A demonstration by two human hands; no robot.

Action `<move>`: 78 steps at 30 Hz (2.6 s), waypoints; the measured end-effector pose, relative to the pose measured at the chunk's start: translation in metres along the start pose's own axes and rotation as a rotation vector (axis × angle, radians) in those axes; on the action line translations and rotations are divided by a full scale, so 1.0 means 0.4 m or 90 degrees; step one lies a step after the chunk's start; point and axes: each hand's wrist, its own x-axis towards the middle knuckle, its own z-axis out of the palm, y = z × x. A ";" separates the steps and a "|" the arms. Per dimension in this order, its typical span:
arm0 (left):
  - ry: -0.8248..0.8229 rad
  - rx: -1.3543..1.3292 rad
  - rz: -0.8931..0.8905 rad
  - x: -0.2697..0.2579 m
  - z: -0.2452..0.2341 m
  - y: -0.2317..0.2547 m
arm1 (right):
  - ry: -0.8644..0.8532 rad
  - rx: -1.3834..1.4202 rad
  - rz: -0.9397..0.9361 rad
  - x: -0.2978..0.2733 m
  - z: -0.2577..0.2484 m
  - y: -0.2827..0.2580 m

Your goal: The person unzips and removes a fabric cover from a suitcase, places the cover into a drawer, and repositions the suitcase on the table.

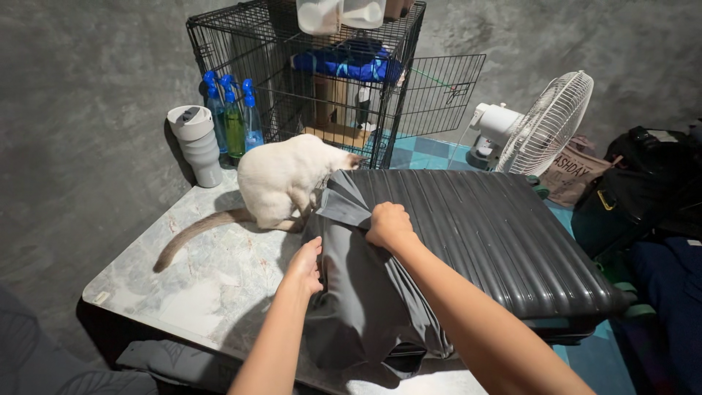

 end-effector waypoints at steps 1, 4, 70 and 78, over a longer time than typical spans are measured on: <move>0.008 -0.002 -0.002 0.000 -0.003 -0.003 | 0.000 0.000 -0.002 0.009 0.008 0.005; -0.013 -0.010 0.020 -0.002 -0.003 -0.004 | 0.012 0.052 0.034 0.009 0.015 0.000; -0.045 -0.114 0.018 -0.227 -0.050 -0.258 | 0.251 0.083 -0.149 -0.605 0.182 -0.110; 0.173 0.034 -0.021 -0.021 -0.311 -0.453 | 0.210 0.259 -0.307 -0.590 0.124 -0.138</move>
